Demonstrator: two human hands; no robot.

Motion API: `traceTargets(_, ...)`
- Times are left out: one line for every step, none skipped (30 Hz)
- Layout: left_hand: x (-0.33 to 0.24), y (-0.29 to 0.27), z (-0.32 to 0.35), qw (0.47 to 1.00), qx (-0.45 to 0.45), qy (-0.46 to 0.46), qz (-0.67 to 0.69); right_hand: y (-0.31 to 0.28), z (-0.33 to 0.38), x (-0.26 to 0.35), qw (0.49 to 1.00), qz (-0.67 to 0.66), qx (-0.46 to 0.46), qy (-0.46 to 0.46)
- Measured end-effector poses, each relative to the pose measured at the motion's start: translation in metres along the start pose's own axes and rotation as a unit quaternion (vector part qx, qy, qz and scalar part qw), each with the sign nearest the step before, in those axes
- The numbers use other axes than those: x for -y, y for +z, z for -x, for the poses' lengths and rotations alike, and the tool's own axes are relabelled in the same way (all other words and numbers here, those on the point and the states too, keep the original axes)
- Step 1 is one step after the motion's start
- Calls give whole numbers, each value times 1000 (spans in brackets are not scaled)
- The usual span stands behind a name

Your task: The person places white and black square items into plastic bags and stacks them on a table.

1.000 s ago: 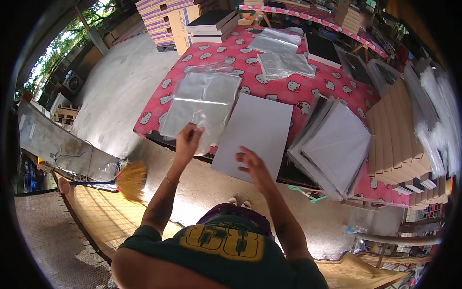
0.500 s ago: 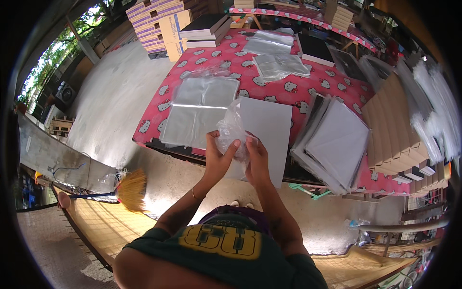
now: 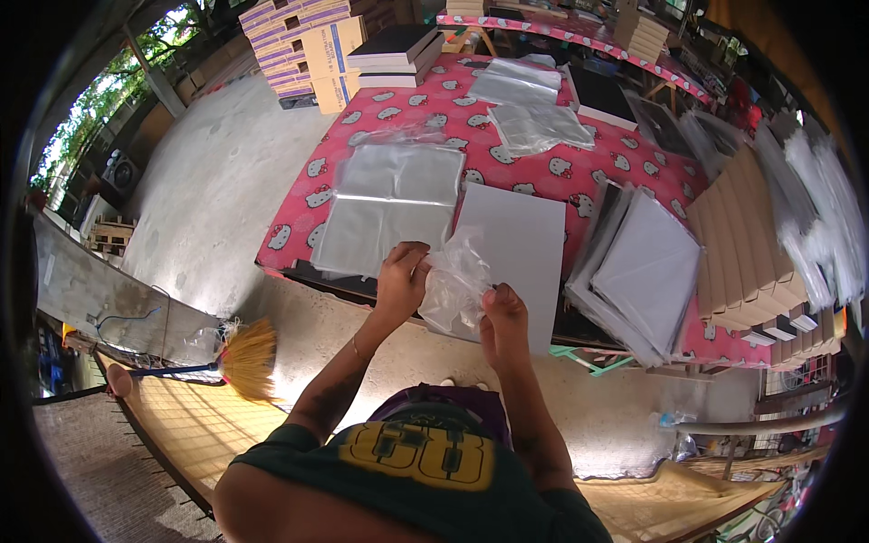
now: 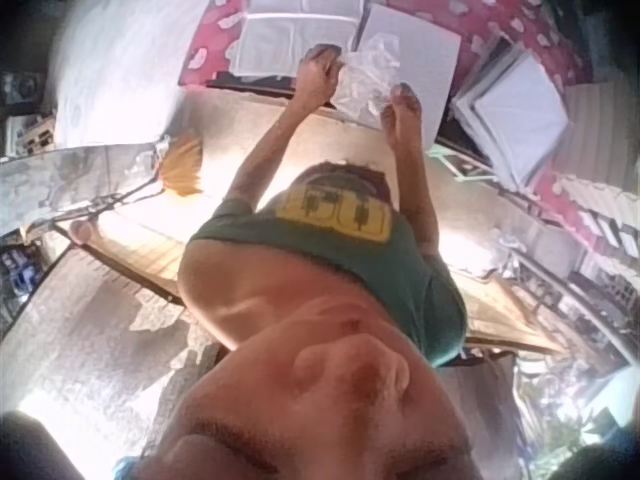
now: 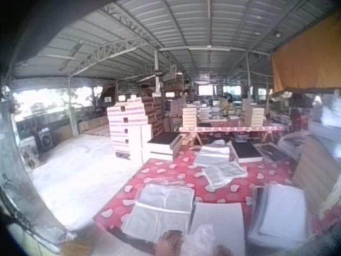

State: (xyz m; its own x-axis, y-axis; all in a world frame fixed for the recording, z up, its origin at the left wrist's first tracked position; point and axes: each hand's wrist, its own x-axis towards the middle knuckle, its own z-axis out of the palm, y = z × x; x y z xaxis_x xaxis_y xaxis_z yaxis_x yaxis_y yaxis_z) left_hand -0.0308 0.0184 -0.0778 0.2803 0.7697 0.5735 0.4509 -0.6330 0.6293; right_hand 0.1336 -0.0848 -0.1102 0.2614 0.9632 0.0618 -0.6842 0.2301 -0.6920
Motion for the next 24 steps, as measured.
traceTargets(4,-3,1,1000,-4,12,0,7,2,0,1000,-27,-1,12)
traceTargets(8,-5,1,1000,-9,24,1,13,5,2,998,-54,-2,23)
traceTargets(21,-12,2,999,-38,-12,1,23,10,10,999,-49,12,17)
traceTargets(39,-23,1,996,-72,-47,1,35,13,22,999,-43,30,12)
traceTargets(53,-28,3,991,-105,-82,0,45,14,31,998,-38,48,6)
traceTargets(29,-30,-5,972,-163,-145,88,49,14,37,999,-31,-38,-8)
traceTargets(2,-31,-5,954,-154,-157,203,44,12,36,999,-11,-42,1)
traceTargets(-21,-25,2,922,-141,-173,317,37,9,31,999,13,-50,13)
traceTargets(-36,-19,18,929,-30,-156,334,32,8,27,998,34,-51,28)
traceTargets(-67,-15,19,953,51,-138,266,30,9,23,997,31,-52,47)
traceTargets(-63,-1,26,969,42,-80,231,33,10,19,995,76,-59,29)
traceTargets(-43,9,31,984,30,-18,173,35,10,18,990,121,-69,5)
traceTargets(-25,13,31,992,16,45,114,33,9,18,983,164,-78,-22)
traceTargets(-18,9,24,994,-11,33,99,19,11,22,982,171,-71,26)
traceTargets(-12,2,19,996,-38,19,81,11,10,26,975,212,-67,-9)
traceTargets(-10,-4,15,996,-60,-2,64,4,13,28,965,252,-67,-38)
traceTargets(-9,-8,10,982,-65,-77,161,-1,15,29,952,292,-68,-66)
traceTargets(-14,-16,4,953,-68,-153,255,0,16,31,960,265,-66,-63)
traceTargets(-20,-22,-1,909,-68,-226,344,5,19,32,968,236,-64,-60)
traceTargets(-34,-19,4,877,-10,-236,419,10,20,34,974,208,-63,-56)
traceTargets(-49,-7,17,858,43,-206,469,19,21,32,983,177,-49,-30)
traceTargets(-57,6,26,915,67,-134,374,29,21,30,988,147,-37,-3)
traceTargets(-58,17,33,956,90,-60,274,35,23,30,993,117,-27,24)
traceTargets(-44,20,36,954,73,-85,279,38,26,36,996,74,-36,40)
